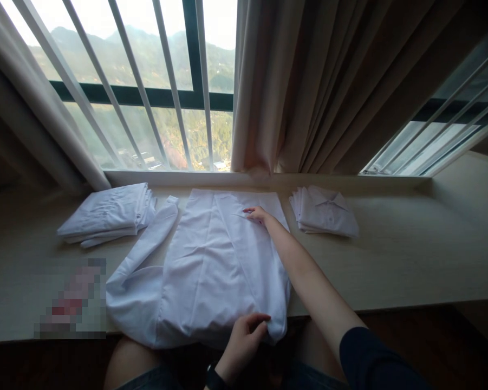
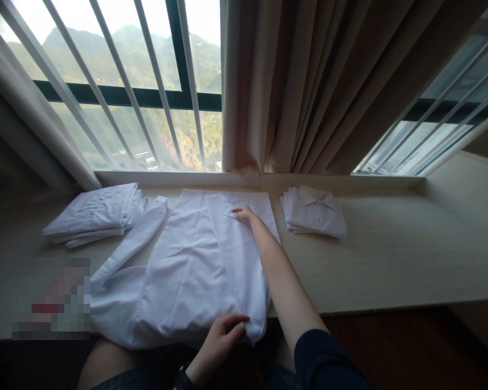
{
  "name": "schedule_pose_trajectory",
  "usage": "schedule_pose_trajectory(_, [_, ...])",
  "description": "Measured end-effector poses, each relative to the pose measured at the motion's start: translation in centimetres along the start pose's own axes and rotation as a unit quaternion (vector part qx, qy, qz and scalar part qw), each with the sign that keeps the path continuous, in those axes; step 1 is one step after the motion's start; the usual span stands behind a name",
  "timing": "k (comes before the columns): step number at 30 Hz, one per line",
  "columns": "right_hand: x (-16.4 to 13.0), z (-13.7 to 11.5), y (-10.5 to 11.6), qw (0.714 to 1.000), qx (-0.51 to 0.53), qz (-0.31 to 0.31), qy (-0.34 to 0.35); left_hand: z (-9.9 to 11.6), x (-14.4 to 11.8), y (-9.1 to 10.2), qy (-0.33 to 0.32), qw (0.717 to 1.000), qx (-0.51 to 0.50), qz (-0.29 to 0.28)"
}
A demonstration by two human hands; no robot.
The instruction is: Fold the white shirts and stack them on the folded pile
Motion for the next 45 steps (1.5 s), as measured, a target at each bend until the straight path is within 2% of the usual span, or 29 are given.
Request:
schedule_pose_trajectory(4, [3.0, -1.2, -0.8, 0.999, 0.036, -0.032, 0.010, 0.7, -0.1, 0.2, -0.010, 1.000, 0.016, -0.007])
schedule_pose_trajectory(8, [4.3, -1.4, -0.6, 0.998, 0.051, -0.041, 0.015, 1.5, -0.1, 0.3, -0.016, 0.999, 0.028, -0.013])
schedule_pose_trajectory(14, [4.6, -0.3, -0.3, 0.999, 0.046, 0.009, 0.015, 1.7, -0.2, 0.1, 0.001, 0.999, 0.011, -0.031])
schedule_pose_trajectory(18, [6.1, -1.1, -1.1, 0.998, 0.054, 0.029, 0.015, 1.0, -0.2, -0.2, 0.031, 0.998, 0.016, -0.043])
schedule_pose_trajectory(25, [10.3, -3.9, -3.4, 0.998, 0.054, -0.006, 0.009, -1.3, 0.3, 0.4, 0.057, 0.996, 0.053, -0.041])
schedule_pose_trajectory(28, [10.6, -5.0, -3.3, 0.998, 0.051, -0.043, 0.014, -1.5, 0.5, 0.5, 0.056, 0.996, 0.049, -0.047])
schedule_pose_trajectory(30, [10.0, -5.5, -2.3, 0.998, 0.032, -0.047, 0.032, -1.3, 0.4, 0.4, 0.058, 0.996, 0.048, -0.053])
schedule_pose_trajectory(32, [8.2, -5.2, -0.4, 0.998, 0.008, -0.015, 0.055, -0.8, 0.2, 0.2, 0.056, 0.995, 0.052, -0.064])
schedule_pose_trajectory(34, [4.8, -3.7, 2.0, 0.995, -0.033, 0.056, 0.082, -0.1, -0.2, 0.1, 0.046, 0.995, 0.058, -0.072])
schedule_pose_trajectory(36, [-0.6, -1.1, 4.4, 0.977, -0.106, 0.143, 0.118, 0.8, -0.6, 0.2, 0.034, 0.995, 0.051, -0.083])
schedule_pose_trajectory(38, [-7.6, 2.4, 5.8, 0.951, -0.165, 0.211, 0.157, 1.8, -0.5, 0.6, 0.024, 0.995, 0.018, -0.095])
schedule_pose_trajectory(40, [-14.7, 5.9, 5.9, 0.924, -0.209, 0.241, 0.210, 2.6, 0.3, 1.5, 0.018, 0.996, -0.028, -0.080])
schedule_pose_trajectory(42, [-20.5, 9.1, 5.3, 0.907, -0.240, 0.263, 0.227, 3.4, 1.9, 2.8, 0.023, 0.997, -0.065, -0.029])
schedule_pose_trajectory(45, [-25.0, 12.0, 3.9, 0.901, -0.253, 0.279, 0.216, 4.9, 5.0, 4.8, 0.047, 0.991, -0.107, 0.057])
Point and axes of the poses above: each hand's wrist, its own x-axis towards the middle knuckle, its own y-axis out of the back of the hand, z = x × y, the point moved 6 cm from there along x, towards the middle knuckle, and after that the axes turned 7 degrees about -x, right-handed, at the moved point
